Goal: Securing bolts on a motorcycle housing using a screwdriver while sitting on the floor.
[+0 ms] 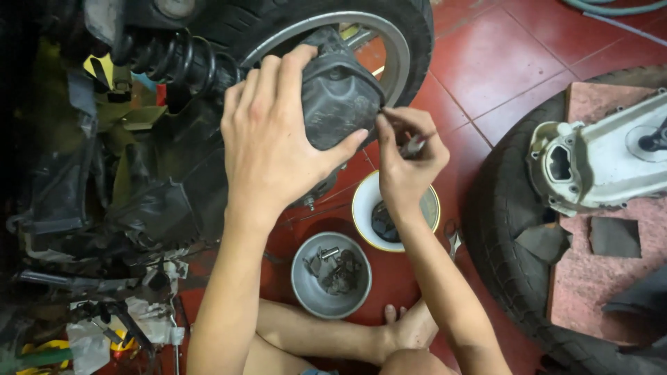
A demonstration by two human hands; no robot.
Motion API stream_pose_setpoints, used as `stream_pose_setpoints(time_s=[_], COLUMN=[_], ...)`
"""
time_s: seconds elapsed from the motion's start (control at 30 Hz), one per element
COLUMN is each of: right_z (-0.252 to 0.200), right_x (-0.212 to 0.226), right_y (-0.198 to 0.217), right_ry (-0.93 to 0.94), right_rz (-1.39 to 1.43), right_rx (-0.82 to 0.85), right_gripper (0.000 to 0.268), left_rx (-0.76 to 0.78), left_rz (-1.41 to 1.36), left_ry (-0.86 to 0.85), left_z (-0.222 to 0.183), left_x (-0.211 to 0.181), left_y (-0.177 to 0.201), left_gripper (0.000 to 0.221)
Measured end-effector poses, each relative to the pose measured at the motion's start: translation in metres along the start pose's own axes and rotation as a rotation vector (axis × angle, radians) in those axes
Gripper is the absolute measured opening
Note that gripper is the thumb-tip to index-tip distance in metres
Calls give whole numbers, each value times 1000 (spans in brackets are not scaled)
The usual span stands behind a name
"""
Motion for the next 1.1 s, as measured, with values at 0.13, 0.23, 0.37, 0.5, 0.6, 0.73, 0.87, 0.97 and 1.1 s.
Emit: stream_pose_setpoints(time_s=[0.13, 0.23, 0.37, 0.5, 0.6, 0.73, 0.87, 0.97, 1.1], right_z=[0, 2, 1, -3, -4, -5, -8, -17, -35], right_x=[2, 2, 5, 0, 6, 2, -2, -4, 1], right_y=[6, 8, 4, -2, -3, -4, 0, 15, 58], right_ry=[334, 408, 292, 25, -26, -14, 0, -53, -104], right_rz=[-251, -301, -237, -15, -63, -83, -103, 4, -249], right_rx=[49, 71, 36, -10, 19, 15, 53, 136, 344], right_gripper=[20, 25, 12, 12, 24, 18, 13, 20, 40], left_rx=[0, 0, -9, -14, -10, -20, -20, -31, -33], left_rz=[-5, -9, -9, -17, -4, 2, -9, -11, -19], left_ry=[14, 14, 6, 1, 7, 9, 19, 16, 29], left_z=[-1, -1, -1, -2, -2, -2, -3, -3, -5], left_x=[1, 1, 1, 1, 2, 2, 3, 3, 3], left_y=[1, 1, 0, -1, -1, 0, -2, -2, -3], left_gripper=[91, 91, 91, 91, 91, 92, 93, 91, 91])
Point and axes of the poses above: each hand's wrist, its own z-axis towards the middle knuckle, its own y-axis out of the back of the hand, x = y × z, the point moved 1 cm from there along z, towards the middle knuckle, and after that the axes turned 2 degrees about -y, right-handed, at the moved point
